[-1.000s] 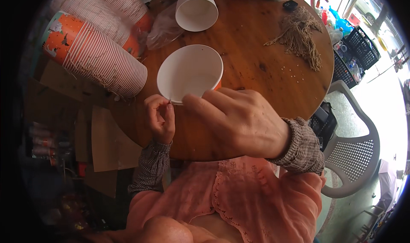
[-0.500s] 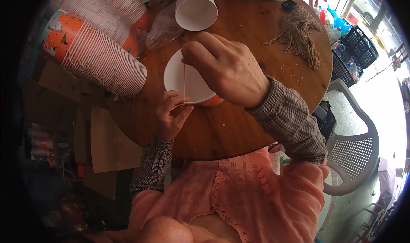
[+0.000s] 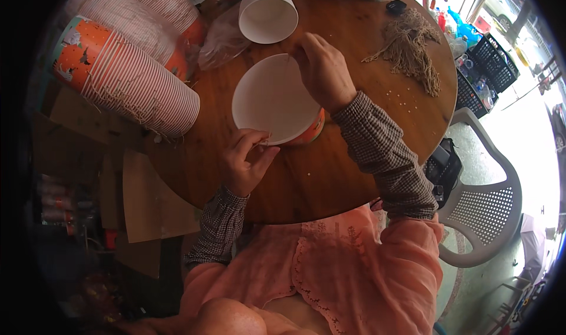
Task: Threading elastic string through pre-drilled holes in plastic buckets to attach handles or decorative elements.
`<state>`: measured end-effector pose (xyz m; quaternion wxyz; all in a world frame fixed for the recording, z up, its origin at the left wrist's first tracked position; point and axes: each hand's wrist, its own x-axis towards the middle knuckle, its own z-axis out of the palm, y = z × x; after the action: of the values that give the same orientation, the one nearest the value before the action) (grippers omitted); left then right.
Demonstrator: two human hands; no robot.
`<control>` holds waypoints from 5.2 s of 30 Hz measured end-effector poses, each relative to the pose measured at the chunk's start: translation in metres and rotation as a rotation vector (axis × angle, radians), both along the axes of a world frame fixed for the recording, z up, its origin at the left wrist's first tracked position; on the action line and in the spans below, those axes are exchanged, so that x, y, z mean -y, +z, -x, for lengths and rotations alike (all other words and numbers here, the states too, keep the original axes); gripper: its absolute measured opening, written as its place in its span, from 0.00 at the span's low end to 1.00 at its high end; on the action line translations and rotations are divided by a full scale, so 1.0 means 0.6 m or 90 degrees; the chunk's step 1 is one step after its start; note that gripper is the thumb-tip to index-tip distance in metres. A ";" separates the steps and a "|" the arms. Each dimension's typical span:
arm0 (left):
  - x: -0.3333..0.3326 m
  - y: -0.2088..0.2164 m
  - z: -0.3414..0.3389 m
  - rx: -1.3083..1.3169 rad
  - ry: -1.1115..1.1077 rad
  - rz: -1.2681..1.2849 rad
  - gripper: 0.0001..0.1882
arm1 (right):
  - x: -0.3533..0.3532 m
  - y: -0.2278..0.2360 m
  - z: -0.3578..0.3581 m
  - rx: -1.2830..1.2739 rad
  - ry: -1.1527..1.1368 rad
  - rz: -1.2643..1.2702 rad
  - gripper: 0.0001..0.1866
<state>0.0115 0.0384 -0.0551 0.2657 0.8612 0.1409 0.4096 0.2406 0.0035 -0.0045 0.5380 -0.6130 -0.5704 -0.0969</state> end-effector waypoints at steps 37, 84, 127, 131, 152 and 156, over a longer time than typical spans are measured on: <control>-0.116 0.048 -0.007 0.152 -0.025 0.184 0.09 | 0.084 0.005 -0.006 -0.567 0.459 0.400 0.09; -0.077 0.037 -0.056 -0.032 -0.062 0.288 0.09 | 0.039 -0.032 0.060 -0.284 0.270 0.241 0.04; -0.108 0.033 -0.095 -0.189 0.144 -0.167 0.13 | -0.001 -0.127 0.054 -0.543 0.252 0.066 0.04; -0.106 0.031 -0.098 -0.190 0.152 -0.164 0.13 | 0.002 -0.130 0.052 -0.513 0.229 0.109 0.05; -0.093 0.043 -0.107 -0.212 0.138 -0.207 0.15 | -0.003 -0.117 0.063 -0.486 0.181 0.140 0.05; -0.091 0.048 -0.102 -0.251 0.115 -0.220 0.12 | -0.004 -0.120 0.067 -0.446 0.159 0.120 0.06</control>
<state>0.0726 0.0932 -0.0263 0.0444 0.9408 0.1940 0.2743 0.2006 0.0060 -0.0768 0.6492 -0.5814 -0.4288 0.2379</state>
